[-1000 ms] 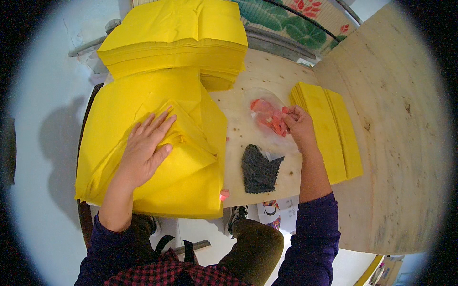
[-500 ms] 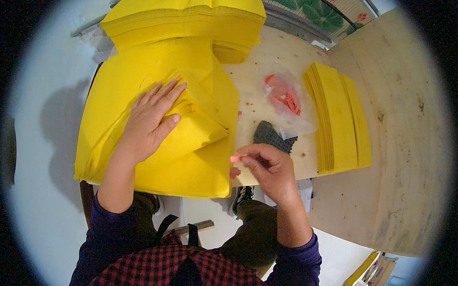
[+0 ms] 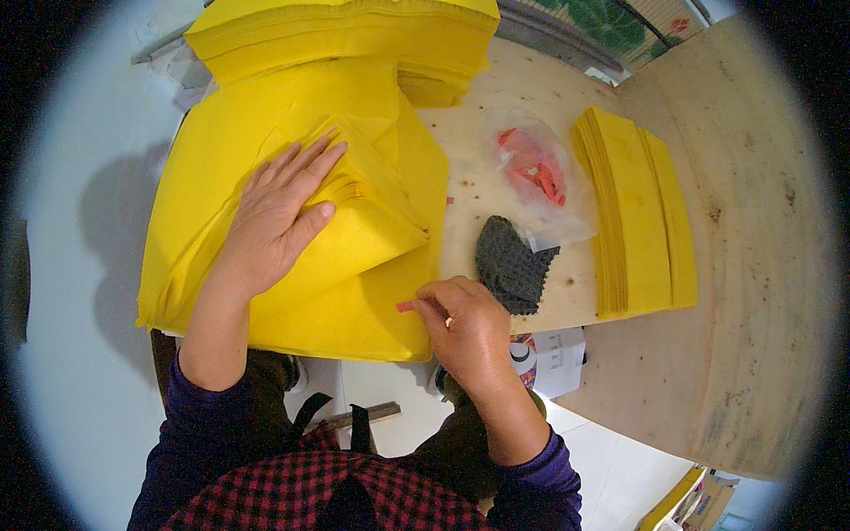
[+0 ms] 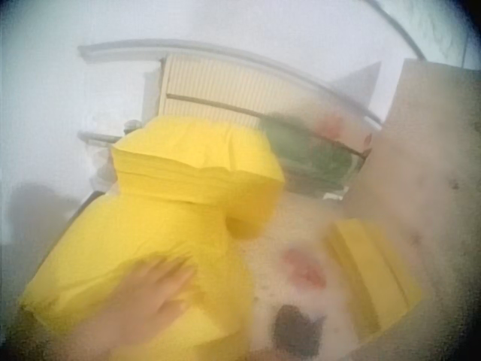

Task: The person folds a stack of yellow fabric sheets on a wooden table, repeatedly aligning edges and pressing folds with both hands. The person occasionally picks up small pink clips from a plastic bag and places them on the fabric stack.

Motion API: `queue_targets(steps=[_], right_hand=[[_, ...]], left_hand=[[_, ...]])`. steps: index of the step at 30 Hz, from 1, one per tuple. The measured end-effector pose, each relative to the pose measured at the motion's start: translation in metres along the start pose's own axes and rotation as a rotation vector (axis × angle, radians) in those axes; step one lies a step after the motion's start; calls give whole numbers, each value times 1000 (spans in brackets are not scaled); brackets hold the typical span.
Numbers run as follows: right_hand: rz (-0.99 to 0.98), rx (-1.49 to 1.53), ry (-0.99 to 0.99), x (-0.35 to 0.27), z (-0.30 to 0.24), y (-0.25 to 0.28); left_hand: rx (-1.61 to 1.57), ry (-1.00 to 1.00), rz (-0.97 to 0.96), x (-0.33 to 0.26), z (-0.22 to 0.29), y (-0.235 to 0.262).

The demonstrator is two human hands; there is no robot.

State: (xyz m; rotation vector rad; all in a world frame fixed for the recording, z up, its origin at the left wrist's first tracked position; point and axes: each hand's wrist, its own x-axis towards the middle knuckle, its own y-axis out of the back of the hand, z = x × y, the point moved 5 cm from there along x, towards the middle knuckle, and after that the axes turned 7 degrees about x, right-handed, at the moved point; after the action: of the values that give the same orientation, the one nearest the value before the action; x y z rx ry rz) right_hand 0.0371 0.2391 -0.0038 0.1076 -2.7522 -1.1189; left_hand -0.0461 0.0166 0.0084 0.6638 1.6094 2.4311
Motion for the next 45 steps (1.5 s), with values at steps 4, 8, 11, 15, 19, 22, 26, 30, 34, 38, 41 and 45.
queue_targets(steps=[4, 8, 11, 15, 19, 22, 26, 30, 34, 38, 41, 45], right_hand=[[-26, -6, -9, -1, 1, 1], [-38, 10, 72, -2, 0, 3], [-40, 41, 76, -3, 0, 5], [-60, 56, 44, -6, 0, 8], [-77, 76, 4, -7, 1, 9], [-81, 79, -31, -7, 3, 9], [-89, 75, -15, -7, 3, 11], [-83, 77, 3, -6, 4, 11], [-60, 104, -32, -6, 9, 11], [-47, 134, -4, -5, 13, 15], [-67, 118, 83, -5, 12, 17], [-86, 103, 124, -7, 10, 16]], left_hand=[[-20, -6, -3, 0, 0, 0], [-16, -1, -7, 0, 0, 0], [-13, -1, -8, 0, 0, 1], [-23, 4, -7, 0, 1, 0], [-28, 3, -3, 0, 0, 1], [-22, 1, 1, 0, 0, 0], [-20, 0, 2, 0, 0, 0], [-12, 2, 3, 0, 0, 0], [-11, -5, 7, 0, 0, 1], [-30, -11, 6, 0, 1, 2], [-27, -6, 7, -1, 1, 2], [-8, 5, 3, 0, 0, 0]])
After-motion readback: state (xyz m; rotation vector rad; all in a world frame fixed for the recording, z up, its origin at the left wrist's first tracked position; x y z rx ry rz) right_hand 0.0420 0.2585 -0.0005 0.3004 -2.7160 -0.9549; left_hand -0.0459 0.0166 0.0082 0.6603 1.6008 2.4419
